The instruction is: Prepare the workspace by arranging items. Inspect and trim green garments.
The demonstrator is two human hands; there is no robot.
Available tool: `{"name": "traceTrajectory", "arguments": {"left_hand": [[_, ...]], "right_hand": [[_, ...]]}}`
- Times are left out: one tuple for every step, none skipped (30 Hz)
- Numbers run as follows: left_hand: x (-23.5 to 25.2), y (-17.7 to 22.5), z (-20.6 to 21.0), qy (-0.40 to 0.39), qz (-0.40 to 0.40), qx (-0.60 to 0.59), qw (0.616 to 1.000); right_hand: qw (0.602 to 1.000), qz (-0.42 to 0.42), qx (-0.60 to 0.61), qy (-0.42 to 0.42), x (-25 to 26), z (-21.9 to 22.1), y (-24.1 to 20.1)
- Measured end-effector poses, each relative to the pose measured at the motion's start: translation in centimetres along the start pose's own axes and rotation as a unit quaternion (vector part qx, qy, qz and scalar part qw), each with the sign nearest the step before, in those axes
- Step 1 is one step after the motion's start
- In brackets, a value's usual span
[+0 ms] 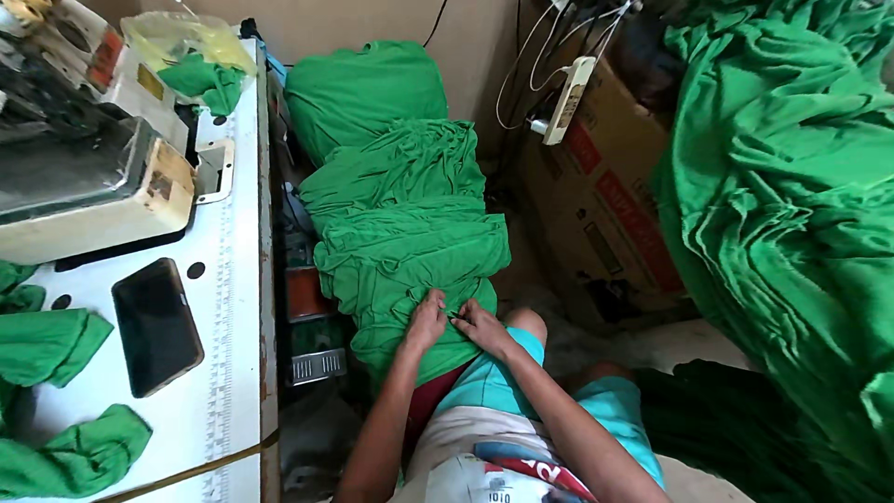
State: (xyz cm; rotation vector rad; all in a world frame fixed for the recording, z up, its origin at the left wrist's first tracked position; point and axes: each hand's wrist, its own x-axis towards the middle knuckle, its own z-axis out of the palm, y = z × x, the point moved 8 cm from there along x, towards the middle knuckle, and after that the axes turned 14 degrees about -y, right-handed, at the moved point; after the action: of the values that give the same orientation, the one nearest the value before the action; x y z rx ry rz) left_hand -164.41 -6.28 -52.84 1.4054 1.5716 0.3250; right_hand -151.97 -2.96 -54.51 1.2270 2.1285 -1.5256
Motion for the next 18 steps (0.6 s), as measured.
{"name": "traceTrajectory", "arguments": {"left_hand": [[-0.01,-0.01,-0.06,0.002,0.001,0.000,1.000],[0.00,-0.06,-0.05,0.002,0.001,-0.001,1.000],[-0.01,-0.09,-0.03,0.001,0.001,-0.003,1.000],[-0.02,-0.12,-0.02,0.002,0.001,-0.005,1.000],[0.00,-0.16,-0.02,0.002,0.001,-0.007,1.000],[-0.01,-0.18,-0.03,0.002,0.000,-0.009,1.000],[-0.02,-0.20,-0.03,0.002,-0.001,-0.011,1.000],[-0.03,-0.23,-0.03,0.004,-0.001,-0.014,1.000],[-0.03,-0.25,-0.03,0.006,-0.001,-0.018,1.000],[-0.04,-0.27,-0.07,0.007,-0.001,-0.021,1.000],[-0.04,-0.28,-0.08,0.007,-0.003,-0.023,1.000],[-0.04,-0.27,-0.09,0.006,-0.003,-0.023,1.000],[-0.05,-0.24,-0.09,0.006,-0.003,-0.023,1.000],[-0.07,-0.22,-0.10,0.006,-0.002,-0.025,1.000],[-0.10,-0.22,-0.13,0.007,-0.003,-0.026,1.000],[-0.11,-0.24,-0.14,0.009,-0.004,-0.028,1.000],[-0.10,-0.26,-0.14,0.011,-0.004,-0.028,1.000],[-0.09,-0.28,-0.11,0.011,-0.004,-0.028,1.000]], "right_hand": [[1.000,0.005,-0.001,-0.005,0.04,-0.01,-0.05],[1.000,0.007,0.000,-0.008,0.13,-0.04,-0.04],[1.000,0.008,0.003,-0.009,0.19,-0.07,-0.03],[1.000,0.010,0.005,-0.011,0.24,-0.07,0.00],[1.000,0.012,0.006,-0.013,0.31,-0.08,0.03],[1.000,0.013,0.007,-0.013,0.39,-0.07,0.05],[1.000,0.014,0.008,-0.012,0.47,-0.06,0.07],[1.000,0.015,0.007,-0.012,0.51,-0.06,0.06],[1.000,0.015,0.006,-0.012,0.56,-0.06,0.03],[1.000,0.015,0.004,-0.012,0.62,-0.05,-0.02],[1.000,0.016,0.002,-0.012,0.65,-0.06,-0.09],[1.000,0.016,0.000,-0.012,0.65,-0.08,-0.15],[1.000,0.017,-0.001,-0.011,0.65,-0.13,-0.20],[1.000,0.017,-0.003,-0.010,0.68,-0.14,-0.25],[1.000,0.017,-0.004,-0.010,0.69,-0.14,-0.33],[1.000,0.019,-0.006,-0.008,0.65,-0.16,-0.43],[1.000,0.021,-0.010,-0.006,0.62,-0.18,-0.51],[1.000,0.024,-0.015,-0.004,0.58,-0.18,-0.60]]}}
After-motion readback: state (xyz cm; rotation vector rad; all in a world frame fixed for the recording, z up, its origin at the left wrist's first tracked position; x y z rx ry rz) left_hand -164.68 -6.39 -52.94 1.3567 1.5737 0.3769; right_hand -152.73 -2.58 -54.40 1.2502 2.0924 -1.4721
